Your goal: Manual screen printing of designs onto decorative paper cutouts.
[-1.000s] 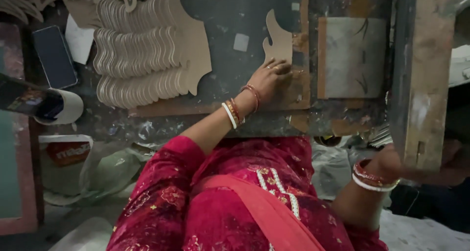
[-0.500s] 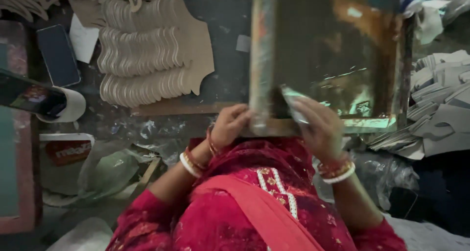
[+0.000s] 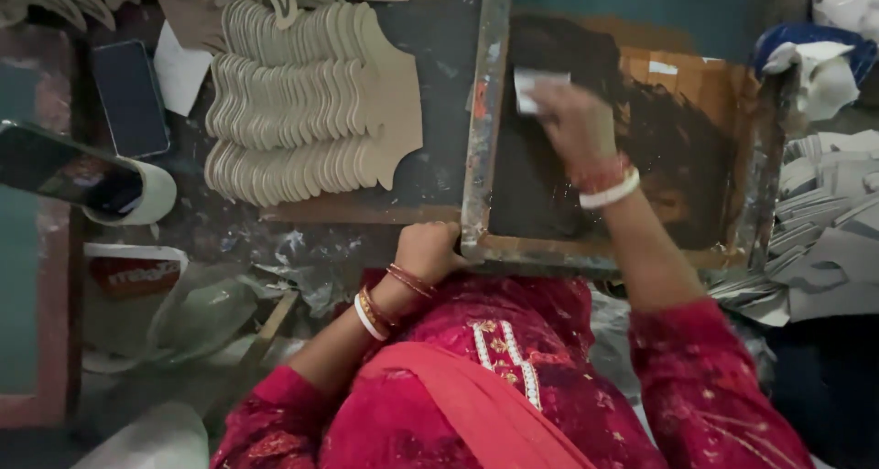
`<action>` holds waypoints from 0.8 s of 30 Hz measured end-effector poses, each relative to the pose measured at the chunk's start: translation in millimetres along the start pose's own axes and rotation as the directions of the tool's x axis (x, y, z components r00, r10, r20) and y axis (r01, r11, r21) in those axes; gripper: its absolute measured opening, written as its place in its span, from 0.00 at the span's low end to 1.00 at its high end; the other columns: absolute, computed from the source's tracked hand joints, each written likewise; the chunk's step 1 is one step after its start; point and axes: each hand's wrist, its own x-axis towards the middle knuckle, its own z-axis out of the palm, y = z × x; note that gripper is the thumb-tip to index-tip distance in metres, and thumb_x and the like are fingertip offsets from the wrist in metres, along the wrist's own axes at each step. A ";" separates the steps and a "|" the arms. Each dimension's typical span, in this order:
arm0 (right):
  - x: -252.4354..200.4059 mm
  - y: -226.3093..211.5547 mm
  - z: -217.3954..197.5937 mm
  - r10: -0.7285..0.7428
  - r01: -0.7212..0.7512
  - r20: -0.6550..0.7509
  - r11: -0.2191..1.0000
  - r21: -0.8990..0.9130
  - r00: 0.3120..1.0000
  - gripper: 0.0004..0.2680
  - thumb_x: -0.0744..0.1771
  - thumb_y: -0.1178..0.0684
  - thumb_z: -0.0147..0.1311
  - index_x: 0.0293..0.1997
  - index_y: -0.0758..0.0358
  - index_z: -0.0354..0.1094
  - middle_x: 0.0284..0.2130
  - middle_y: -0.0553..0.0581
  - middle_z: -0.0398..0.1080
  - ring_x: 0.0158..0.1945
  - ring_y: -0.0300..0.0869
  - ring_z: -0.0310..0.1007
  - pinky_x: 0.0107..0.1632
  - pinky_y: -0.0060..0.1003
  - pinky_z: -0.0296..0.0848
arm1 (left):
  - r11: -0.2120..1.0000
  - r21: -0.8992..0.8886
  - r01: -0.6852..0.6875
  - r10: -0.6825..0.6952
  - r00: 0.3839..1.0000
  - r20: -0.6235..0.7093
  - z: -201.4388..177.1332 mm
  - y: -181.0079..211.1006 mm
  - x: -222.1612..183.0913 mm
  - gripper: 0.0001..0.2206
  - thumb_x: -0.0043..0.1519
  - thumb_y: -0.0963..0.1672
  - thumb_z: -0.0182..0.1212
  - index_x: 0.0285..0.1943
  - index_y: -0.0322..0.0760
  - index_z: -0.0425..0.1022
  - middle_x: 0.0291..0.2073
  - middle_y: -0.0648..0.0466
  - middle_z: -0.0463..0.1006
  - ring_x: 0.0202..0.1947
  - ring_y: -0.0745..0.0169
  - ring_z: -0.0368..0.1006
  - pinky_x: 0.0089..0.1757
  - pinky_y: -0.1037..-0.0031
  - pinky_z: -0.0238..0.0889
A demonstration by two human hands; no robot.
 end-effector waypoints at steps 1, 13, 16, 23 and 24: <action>-17.7 -14.8 -7.1 0.026 -0.026 0.051 1.000 0.006 0.998 0.12 0.66 0.62 0.58 0.55 0.56 0.76 0.48 0.58 0.77 0.47 0.53 0.78 0.49 0.45 0.76 | 1.000 0.013 -0.017 0.017 1.000 0.003 3.7 -2.9 1.2 0.21 0.45 0.57 0.73 0.34 0.39 0.81 0.27 0.44 0.81 0.31 0.41 0.79 0.36 0.54 0.71; -142.8 -126.3 -66.8 0.174 -0.166 -0.092 0.982 0.090 0.980 0.13 0.65 0.62 0.57 0.54 0.60 0.73 0.52 0.60 0.76 0.53 0.53 0.78 0.54 0.44 0.76 | 0.841 -0.531 -0.101 0.106 0.994 -0.022 -66.2 50.7 -29.1 0.22 0.45 0.52 0.79 0.41 0.36 0.85 0.30 0.49 0.84 0.31 0.59 0.82 0.36 0.68 0.73; -170.9 -101.3 -78.3 0.155 -0.126 -0.452 0.988 0.094 0.879 0.08 0.71 0.57 0.53 0.54 0.67 0.72 0.49 0.63 0.76 0.51 0.52 0.78 0.55 0.45 0.77 | 0.560 -0.763 -0.322 0.384 0.917 -0.106 -75.6 75.0 -32.3 0.25 0.53 0.49 0.77 0.56 0.33 0.78 0.43 0.49 0.84 0.41 0.67 0.81 0.44 0.73 0.75; -215.8 -46.7 -135.8 -0.198 -0.456 -0.684 0.612 -0.646 0.702 0.12 0.71 0.47 0.55 0.50 0.68 0.61 0.38 0.67 0.57 0.39 0.49 0.60 0.41 0.37 0.65 | -0.062 -0.993 0.105 -0.055 0.993 0.108 21.1 18.8 161.5 0.29 0.61 0.47 0.67 0.68 0.34 0.61 0.52 0.46 0.82 0.42 0.59 0.81 0.42 0.68 0.76; -215.0 -46.3 -145.0 -0.199 -0.454 -0.685 0.616 -0.644 0.701 0.12 0.71 0.47 0.55 0.50 0.68 0.61 0.38 0.67 0.57 0.39 0.49 0.60 0.41 0.37 0.65 | -0.062 -0.993 0.101 -0.060 0.993 0.105 21.5 26.3 173.8 0.29 0.61 0.47 0.67 0.68 0.34 0.61 0.52 0.46 0.82 0.42 0.59 0.81 0.42 0.68 0.76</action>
